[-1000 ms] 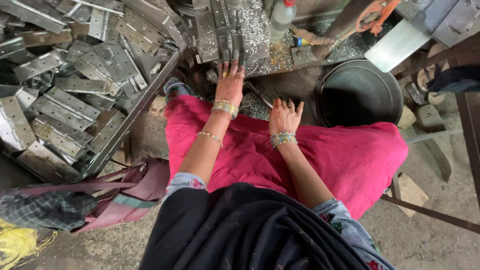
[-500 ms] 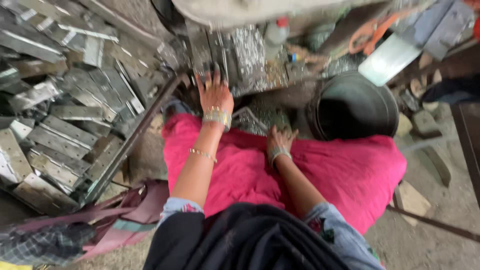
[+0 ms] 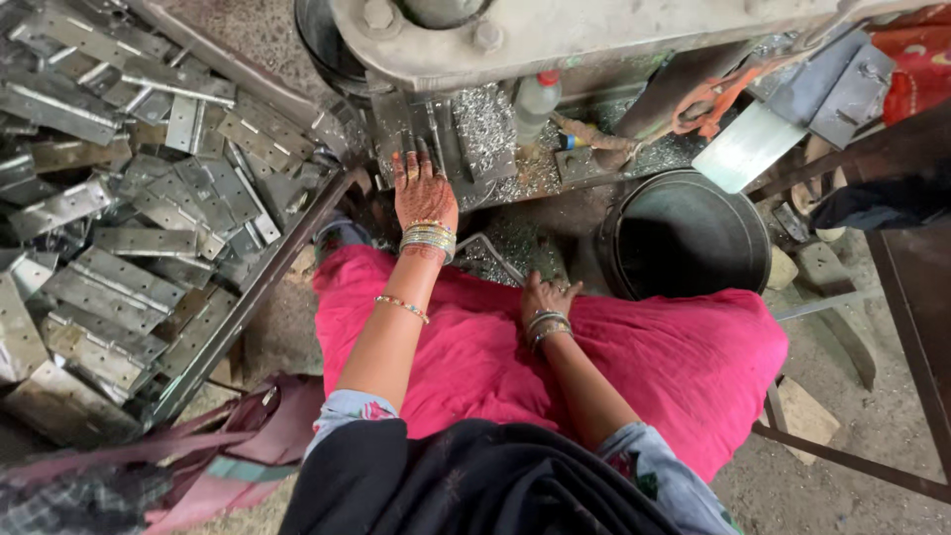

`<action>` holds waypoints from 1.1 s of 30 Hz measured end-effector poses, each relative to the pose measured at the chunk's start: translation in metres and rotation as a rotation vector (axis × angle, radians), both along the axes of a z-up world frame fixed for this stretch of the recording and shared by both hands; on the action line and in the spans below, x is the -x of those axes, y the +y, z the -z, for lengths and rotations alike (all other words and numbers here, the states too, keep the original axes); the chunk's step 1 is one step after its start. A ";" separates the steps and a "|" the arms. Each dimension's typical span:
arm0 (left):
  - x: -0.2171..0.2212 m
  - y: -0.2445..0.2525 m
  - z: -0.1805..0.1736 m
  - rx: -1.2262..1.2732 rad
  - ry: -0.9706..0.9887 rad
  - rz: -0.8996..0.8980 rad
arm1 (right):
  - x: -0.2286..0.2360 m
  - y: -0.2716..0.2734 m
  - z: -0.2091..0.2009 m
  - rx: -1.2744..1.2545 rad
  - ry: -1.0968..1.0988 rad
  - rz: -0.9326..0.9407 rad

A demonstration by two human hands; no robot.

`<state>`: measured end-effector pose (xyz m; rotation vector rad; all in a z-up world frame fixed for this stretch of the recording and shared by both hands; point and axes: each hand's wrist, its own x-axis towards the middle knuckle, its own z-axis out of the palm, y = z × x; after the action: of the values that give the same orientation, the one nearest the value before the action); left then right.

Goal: The person sits on the floor and repeatedly picks up metal brackets from a bin, places them into a press machine, and operates the lever to process them. The person then removes the processed brackets and places them into a pile.

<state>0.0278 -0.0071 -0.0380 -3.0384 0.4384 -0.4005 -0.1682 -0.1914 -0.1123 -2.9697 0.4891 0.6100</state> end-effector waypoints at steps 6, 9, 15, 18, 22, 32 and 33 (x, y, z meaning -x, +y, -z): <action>-0.015 -0.001 -0.004 0.059 0.129 -0.048 | 0.000 -0.004 -0.010 -0.042 -0.324 -0.045; -0.020 -0.010 -0.006 0.069 0.016 -0.046 | 0.006 -0.002 -0.008 0.005 -0.285 -0.060; -0.013 -0.004 -0.036 0.028 0.146 -0.061 | -0.010 0.003 -0.009 -0.139 0.076 0.107; -0.030 0.000 -0.050 -0.098 0.127 -0.076 | -0.005 -0.002 -0.017 -0.025 -0.086 0.017; -0.048 -0.002 -0.048 -0.088 0.137 -0.104 | 0.015 -0.002 -0.011 0.044 -0.228 -0.095; -0.061 0.001 -0.066 -0.049 0.119 -0.155 | 0.000 -0.005 -0.023 0.053 0.093 -0.023; -0.056 0.001 -0.074 -0.097 0.228 -0.116 | 0.006 -0.005 -0.041 0.092 -0.064 -0.097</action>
<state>0.0839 -0.0063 0.0362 -3.0059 0.2789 -0.0258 -0.1738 -0.1960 -0.0709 -3.1047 0.3799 0.5120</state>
